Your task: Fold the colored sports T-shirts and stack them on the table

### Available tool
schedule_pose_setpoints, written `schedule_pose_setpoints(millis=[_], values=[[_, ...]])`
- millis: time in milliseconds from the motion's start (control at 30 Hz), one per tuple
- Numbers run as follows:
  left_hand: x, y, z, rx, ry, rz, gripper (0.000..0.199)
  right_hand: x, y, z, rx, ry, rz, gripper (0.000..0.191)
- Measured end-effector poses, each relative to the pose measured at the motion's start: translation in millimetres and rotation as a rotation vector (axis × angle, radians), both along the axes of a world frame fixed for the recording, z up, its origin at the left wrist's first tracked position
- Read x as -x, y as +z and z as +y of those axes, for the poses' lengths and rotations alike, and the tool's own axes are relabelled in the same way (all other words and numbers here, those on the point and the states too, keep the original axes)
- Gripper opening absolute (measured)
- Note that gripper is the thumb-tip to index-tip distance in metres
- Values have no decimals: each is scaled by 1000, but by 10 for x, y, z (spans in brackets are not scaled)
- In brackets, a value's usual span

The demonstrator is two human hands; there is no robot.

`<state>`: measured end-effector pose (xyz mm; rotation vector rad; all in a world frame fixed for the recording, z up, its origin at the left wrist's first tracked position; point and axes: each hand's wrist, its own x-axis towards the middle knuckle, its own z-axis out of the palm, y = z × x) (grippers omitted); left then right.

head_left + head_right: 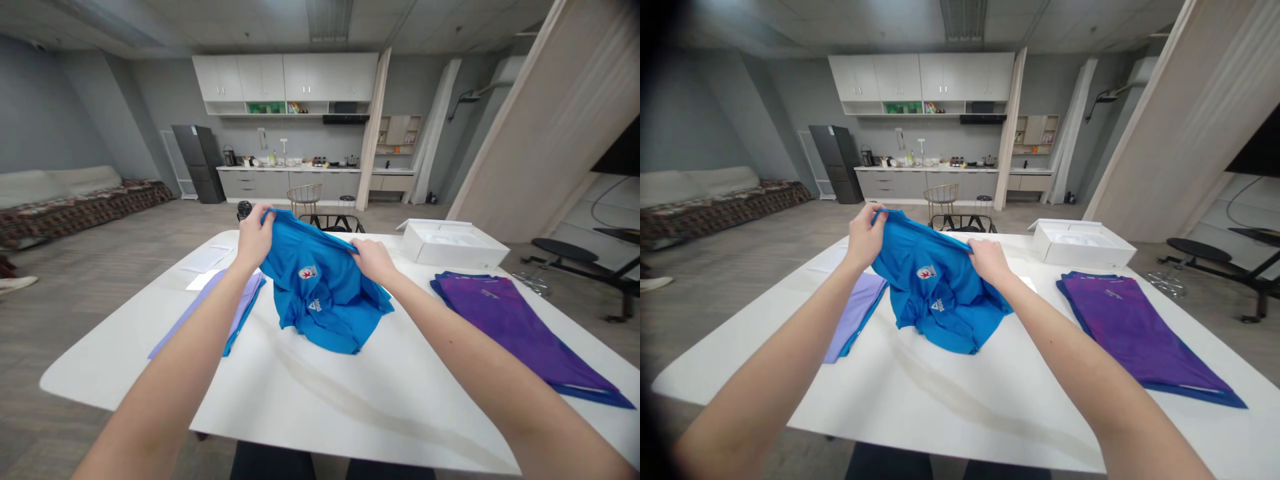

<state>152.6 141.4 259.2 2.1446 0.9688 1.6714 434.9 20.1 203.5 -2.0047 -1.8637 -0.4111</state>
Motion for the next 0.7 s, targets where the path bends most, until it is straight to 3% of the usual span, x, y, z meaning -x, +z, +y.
schedule_pose_setpoints(millis=[133, 233, 300, 367, 433, 500, 567, 633, 700], values=[[159, 261, -48, -23, 30, -27, 17, -244, 324, -185, 146, -118, 31, 18], [77, 240, -105, 45, -38, -50, 18, -296, 365, -263, 218, -6, 181, 16], [-86, 135, -171, 113, -160, -81, 17, -130, 306, -307, 118, 156, 252, 40], [-296, -5, -261, 193, -309, -91, 17, 181, 195, -350, -107, 268, 264, 72], [-504, -139, -357, 289, -421, -97, 16, 542, 58, -388, -323, 250, 186, 58], [-671, -242, -435, 423, -505, -125, 17, 847, -85, -407, -265, 432, -69, 26], [-777, -311, -479, 581, -593, -148, 18, 1033, -216, -397, -110, 617, -319, 28], [-820, -356, -487, 702, -678, -159, 18, 1094, -314, -360, 13, 651, -458, 34], [-811, -391, -467, 754, -741, -176, 17, 1062, -364, -318, 93, 585, -505, 27]])
